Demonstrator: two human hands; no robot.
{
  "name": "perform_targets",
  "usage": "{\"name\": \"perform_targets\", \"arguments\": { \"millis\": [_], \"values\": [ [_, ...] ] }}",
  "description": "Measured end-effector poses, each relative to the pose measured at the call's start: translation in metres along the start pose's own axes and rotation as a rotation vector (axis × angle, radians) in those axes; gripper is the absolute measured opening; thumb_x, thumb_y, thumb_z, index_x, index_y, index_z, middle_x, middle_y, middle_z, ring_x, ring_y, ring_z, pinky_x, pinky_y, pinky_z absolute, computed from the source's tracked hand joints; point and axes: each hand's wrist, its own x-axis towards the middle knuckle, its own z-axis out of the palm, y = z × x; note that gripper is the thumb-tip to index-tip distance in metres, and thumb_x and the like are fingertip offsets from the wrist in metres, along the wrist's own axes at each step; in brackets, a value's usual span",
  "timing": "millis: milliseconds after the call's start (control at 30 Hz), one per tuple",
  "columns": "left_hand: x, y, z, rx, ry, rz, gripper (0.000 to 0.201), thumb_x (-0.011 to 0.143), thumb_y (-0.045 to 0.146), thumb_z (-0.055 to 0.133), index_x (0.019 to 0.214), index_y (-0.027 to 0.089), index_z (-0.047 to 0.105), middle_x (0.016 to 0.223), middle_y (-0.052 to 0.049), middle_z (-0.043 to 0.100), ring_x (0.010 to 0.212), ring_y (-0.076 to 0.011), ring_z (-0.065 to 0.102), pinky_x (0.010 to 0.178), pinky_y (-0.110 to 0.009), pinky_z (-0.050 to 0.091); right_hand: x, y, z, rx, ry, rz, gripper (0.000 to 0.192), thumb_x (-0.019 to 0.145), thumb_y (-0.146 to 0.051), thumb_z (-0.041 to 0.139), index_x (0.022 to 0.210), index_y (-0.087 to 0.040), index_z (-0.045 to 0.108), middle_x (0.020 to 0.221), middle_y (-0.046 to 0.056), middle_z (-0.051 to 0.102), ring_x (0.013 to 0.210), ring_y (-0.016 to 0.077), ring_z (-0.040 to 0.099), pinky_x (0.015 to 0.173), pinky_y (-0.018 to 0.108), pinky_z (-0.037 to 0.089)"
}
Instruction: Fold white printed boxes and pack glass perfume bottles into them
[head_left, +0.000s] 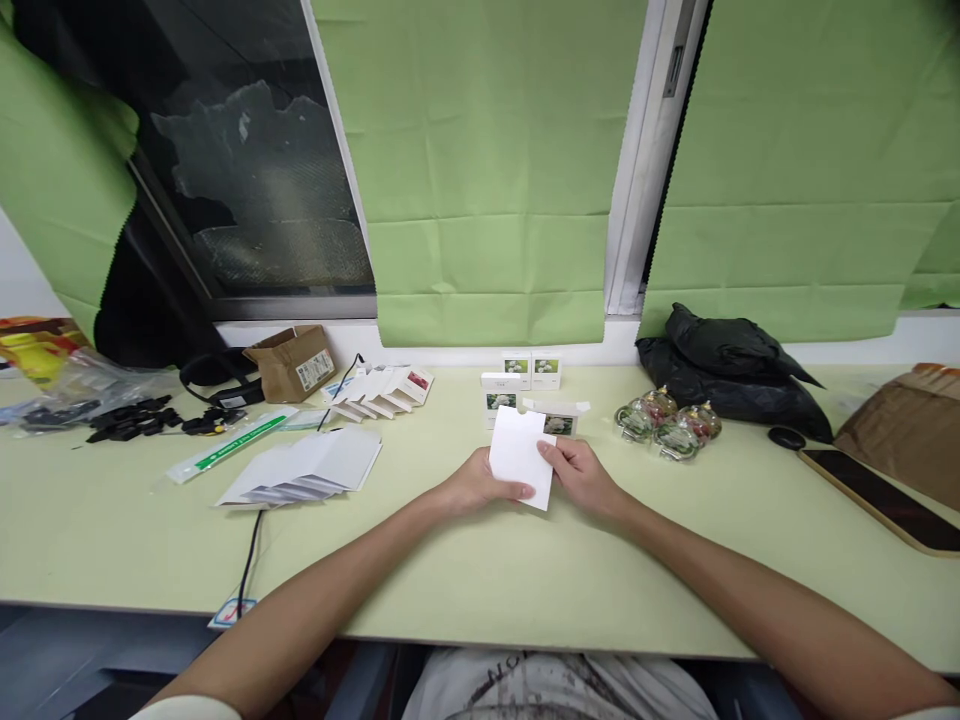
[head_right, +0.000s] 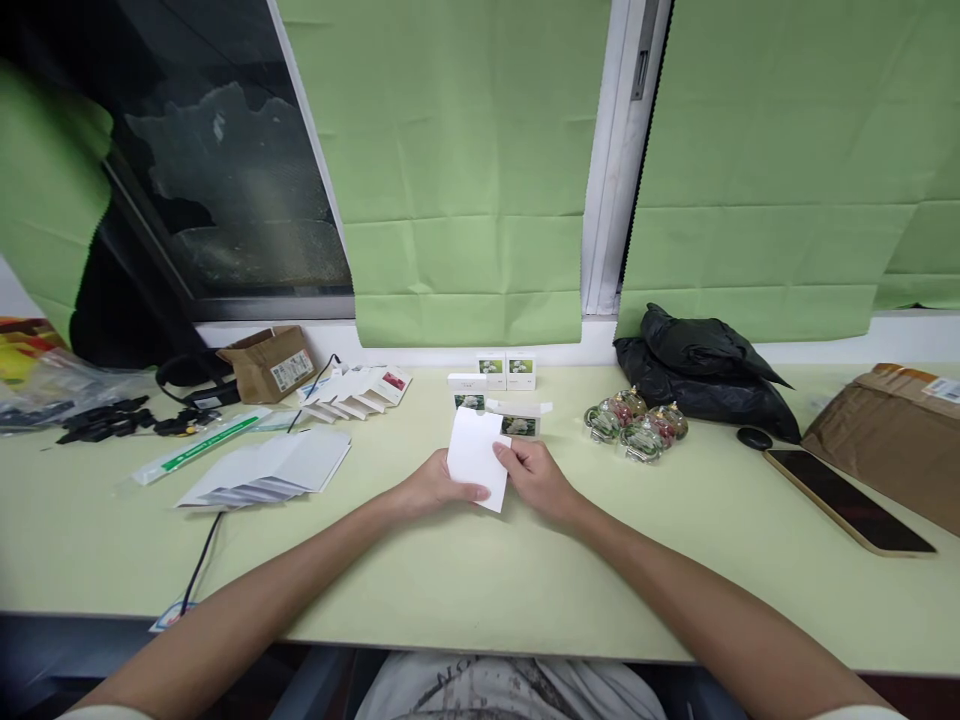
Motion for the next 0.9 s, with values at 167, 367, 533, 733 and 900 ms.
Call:
{"name": "perform_targets", "arguments": {
  "millis": [167, 367, 533, 733, 900],
  "values": [
    [0.002, 0.0, 0.0, -0.016, 0.12, 0.018, 0.052, 0.064, 0.033, 0.096, 0.108, 0.013, 0.076, 0.102, -0.011, 0.078, 0.085, -0.0221, 0.072, 0.073, -0.034, 0.061, 0.003, 0.003, -0.001, -0.031, -0.114, 0.005, 0.047, 0.099, -0.058, 0.053, 0.078, -0.017, 0.064, 0.074, 0.001, 0.06, 0.07, 0.0162, 0.05, 0.064, 0.027, 0.04],
    [0.003, 0.0, -0.002, 0.024, 0.105, 0.019, 0.05, 0.069, 0.038, 0.093, 0.109, 0.013, 0.076, 0.103, -0.012, 0.078, 0.086, -0.0225, 0.072, 0.073, -0.033, 0.06, 0.003, 0.005, -0.001, 0.006, -0.133, 0.037, 0.05, 0.099, -0.061, 0.053, 0.079, -0.017, 0.065, 0.076, 0.002, 0.063, 0.071, 0.0175, 0.052, 0.066, 0.028, 0.042],
    [0.002, 0.006, -0.003, 0.047, 0.175, 0.084, 0.054, 0.074, 0.045, 0.089, 0.116, 0.015, 0.074, 0.116, -0.014, 0.076, 0.098, -0.0258, 0.071, 0.074, -0.033, 0.059, 0.0, -0.004, 0.0, 0.003, -0.198, 0.055, 0.049, 0.096, -0.065, 0.054, 0.085, -0.02, 0.069, 0.076, 0.002, 0.063, 0.073, 0.0187, 0.052, 0.065, 0.029, 0.043],
    [0.004, 0.004, -0.008, 0.121, 0.264, 0.094, 0.052, 0.09, 0.062, 0.066, 0.096, 0.011, 0.072, 0.085, -0.009, 0.075, 0.069, -0.0181, 0.064, 0.065, -0.03, 0.053, 0.0, -0.004, 0.0, -0.022, -0.209, 0.064, 0.047, 0.101, -0.061, 0.049, 0.089, -0.019, 0.069, 0.075, 0.0, 0.059, 0.068, 0.0155, 0.047, 0.063, 0.027, 0.039],
    [0.003, 0.006, -0.011, 0.183, 0.241, 0.134, 0.049, 0.092, 0.061, 0.065, 0.092, 0.013, 0.07, 0.08, -0.006, 0.071, 0.064, -0.0157, 0.06, 0.06, -0.027, 0.05, 0.001, -0.001, 0.001, 0.045, -0.183, 0.066, 0.044, 0.101, -0.057, 0.052, 0.09, -0.018, 0.07, 0.079, 0.001, 0.064, 0.074, 0.0171, 0.054, 0.069, 0.029, 0.043]
  ]
}}
